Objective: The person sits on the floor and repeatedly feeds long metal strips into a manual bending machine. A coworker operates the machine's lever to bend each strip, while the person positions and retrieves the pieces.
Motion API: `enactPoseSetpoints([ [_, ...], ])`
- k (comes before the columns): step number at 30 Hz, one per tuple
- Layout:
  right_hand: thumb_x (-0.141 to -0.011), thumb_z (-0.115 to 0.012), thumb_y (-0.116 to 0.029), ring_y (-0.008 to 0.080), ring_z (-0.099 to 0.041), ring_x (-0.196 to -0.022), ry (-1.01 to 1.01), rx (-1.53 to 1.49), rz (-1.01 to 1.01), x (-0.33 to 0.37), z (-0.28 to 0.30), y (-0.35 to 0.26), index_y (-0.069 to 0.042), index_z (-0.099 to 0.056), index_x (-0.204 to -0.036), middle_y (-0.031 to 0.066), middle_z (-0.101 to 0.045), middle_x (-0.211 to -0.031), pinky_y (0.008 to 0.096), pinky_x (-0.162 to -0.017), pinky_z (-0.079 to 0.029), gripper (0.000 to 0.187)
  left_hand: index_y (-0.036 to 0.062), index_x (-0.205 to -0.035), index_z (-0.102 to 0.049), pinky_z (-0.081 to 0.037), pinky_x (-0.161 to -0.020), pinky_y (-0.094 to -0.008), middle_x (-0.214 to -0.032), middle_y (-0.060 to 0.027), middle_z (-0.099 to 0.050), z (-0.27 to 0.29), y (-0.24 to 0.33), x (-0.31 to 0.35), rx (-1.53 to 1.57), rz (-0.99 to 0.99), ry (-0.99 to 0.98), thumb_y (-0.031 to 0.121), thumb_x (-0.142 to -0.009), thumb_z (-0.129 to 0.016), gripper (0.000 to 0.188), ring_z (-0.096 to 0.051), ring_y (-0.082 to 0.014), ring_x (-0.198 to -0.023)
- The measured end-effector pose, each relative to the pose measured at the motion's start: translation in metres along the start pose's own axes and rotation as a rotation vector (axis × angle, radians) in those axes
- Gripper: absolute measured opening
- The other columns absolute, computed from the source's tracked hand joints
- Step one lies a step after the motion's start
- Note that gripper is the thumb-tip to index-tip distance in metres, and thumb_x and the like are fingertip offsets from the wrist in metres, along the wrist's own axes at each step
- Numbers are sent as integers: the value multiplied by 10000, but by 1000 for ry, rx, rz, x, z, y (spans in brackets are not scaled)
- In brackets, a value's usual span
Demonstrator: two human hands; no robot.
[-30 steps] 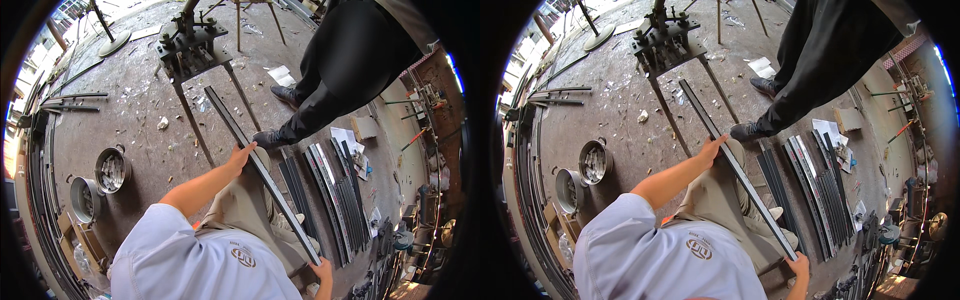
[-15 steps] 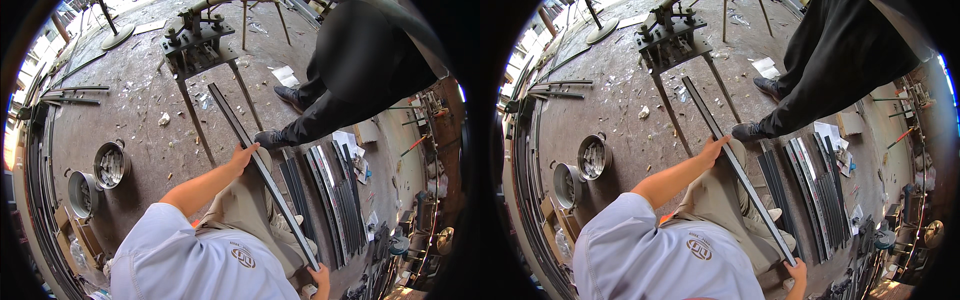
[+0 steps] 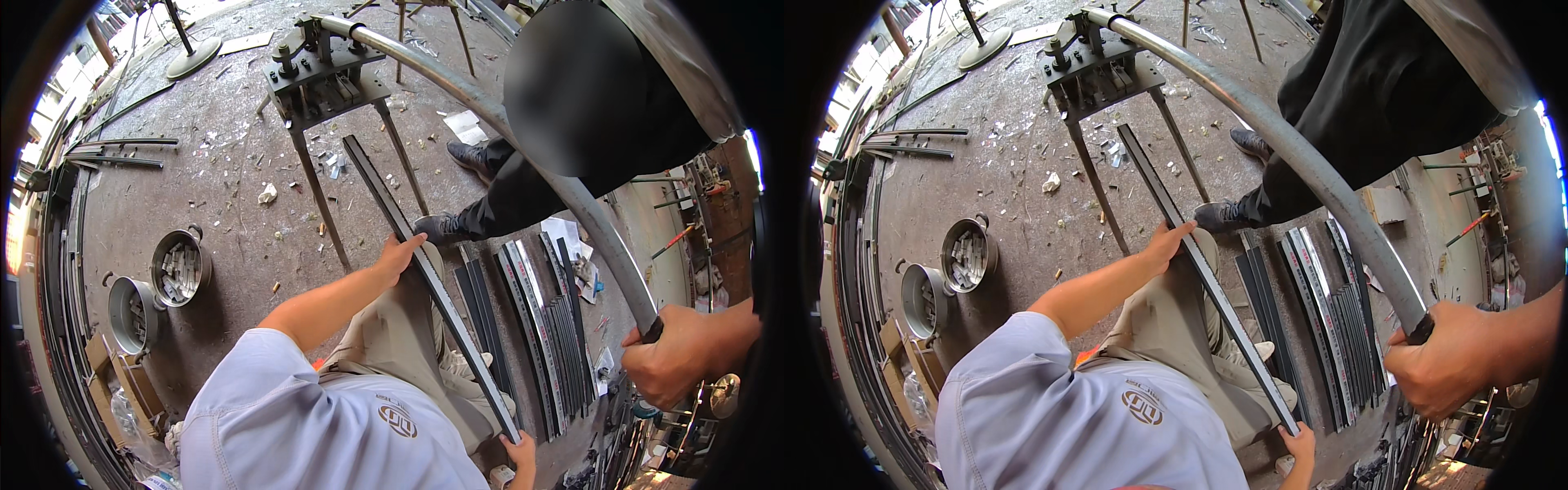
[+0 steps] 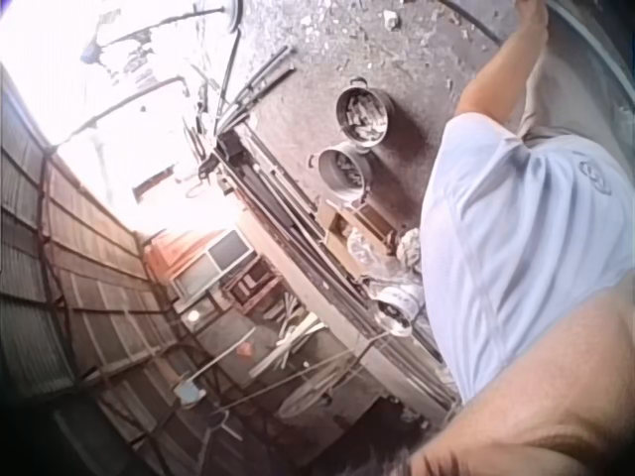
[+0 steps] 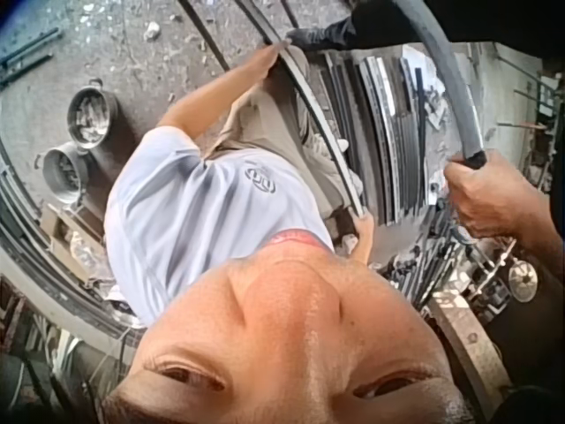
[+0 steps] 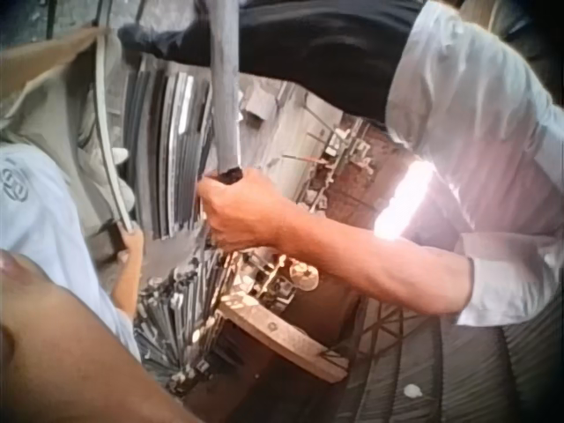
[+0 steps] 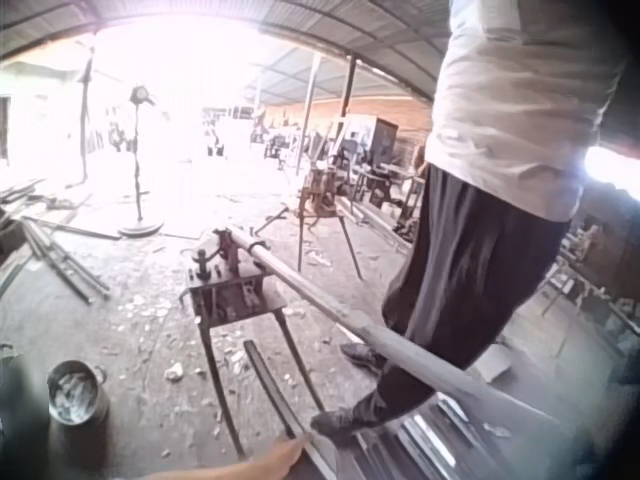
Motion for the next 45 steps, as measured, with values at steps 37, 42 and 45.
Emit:
enactPoseSetpoints([
  [37, -775, -880, -406, 355, -692, -700, 156, 53, 172, -47, 67, -56, -15, -733, -895, 185, -713, -749, 457, -669, -522, 434, 31, -1309, -522, -610, -873, -388, -1112, -83, -653, -45, 128, 5, 47, -171, -20, 488, -901, -805, 675, -713, -211, -958],
  [42, -776, -864, -459, 426, -713, -776, 171, 113, 186, -49, 87, -106, -32, -753, -916, 214, -722, -783, 497, -711, -543, 463, 49, -1318, -533, -594, -854, -385, -1080, -73, -654, -38, 146, -5, 67, -142, -6, 550, -921, -761, 678, -695, -200, -987],
  [45, -772, -863, -497, 450, -701, -759, 213, 66, 260, -47, 100, -146, -12, -714, -823, 236, -694, -742, 520, -689, -536, 509, 73, -1316, -543, -576, -861, -377, -1080, -68, -656, -41, 146, 6, 42, -101, -55, 693, -955, -623, 722, -683, -191, -989],
])
Point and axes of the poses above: each hand's wrist, its own x-axis away from the middle knuckle, its own z-axis out of the back of the hand, y = z × x, the point moved 5 cm from there along -x, towards the middle knuckle
